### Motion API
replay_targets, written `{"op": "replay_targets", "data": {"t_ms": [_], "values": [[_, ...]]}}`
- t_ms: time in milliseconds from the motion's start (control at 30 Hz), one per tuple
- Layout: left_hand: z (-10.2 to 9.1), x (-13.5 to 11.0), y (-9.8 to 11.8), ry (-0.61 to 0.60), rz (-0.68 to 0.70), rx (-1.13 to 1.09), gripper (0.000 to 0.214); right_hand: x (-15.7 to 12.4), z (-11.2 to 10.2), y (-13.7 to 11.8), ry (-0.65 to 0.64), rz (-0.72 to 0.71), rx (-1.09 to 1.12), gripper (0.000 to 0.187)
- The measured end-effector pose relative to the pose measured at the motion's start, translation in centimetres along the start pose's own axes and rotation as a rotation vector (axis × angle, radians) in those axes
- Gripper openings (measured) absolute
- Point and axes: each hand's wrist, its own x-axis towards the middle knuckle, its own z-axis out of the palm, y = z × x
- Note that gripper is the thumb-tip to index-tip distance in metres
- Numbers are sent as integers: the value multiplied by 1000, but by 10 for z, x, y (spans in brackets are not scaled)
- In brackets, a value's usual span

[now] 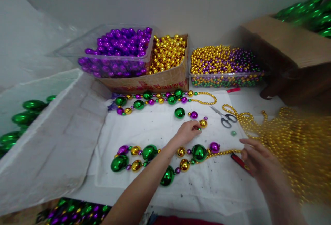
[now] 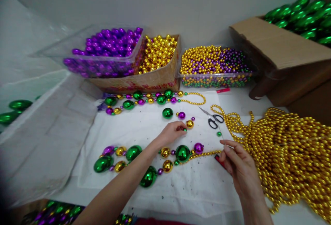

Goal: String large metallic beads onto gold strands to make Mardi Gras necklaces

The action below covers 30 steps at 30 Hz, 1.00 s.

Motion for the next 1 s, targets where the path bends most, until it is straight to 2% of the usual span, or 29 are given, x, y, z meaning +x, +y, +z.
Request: {"op": "replay_targets", "data": {"t_ms": [133, 200, 267, 533, 733, 867, 1000], "values": [[-9, -6, 6, -16, -184, -771, 19, -9, 11, 6, -162, 50, -268, 32], [-12, -9, 7, -29, -211, -999, 19, -13, 13, 11, -179, 27, -350, 36], [-14, -11, 5, -26, -237, -1124, 17, -15, 14, 14, -167, 3, -405, 41], [-12, -12, 0, 25, -299, -1303, 9, -24, 18, 5, -138, 27, -634, 48], [-13, -14, -1, 27, -309, -1316, 8, -25, 19, 6, -133, 8, -635, 50], [-14, -14, 0, -3, -298, -1319, 19, -24, 19, 7, -136, -6, -630, 50], [-13, -14, -1, 4, -325, -1325, 14, -24, 19, 7, -125, -17, -642, 49]]}}
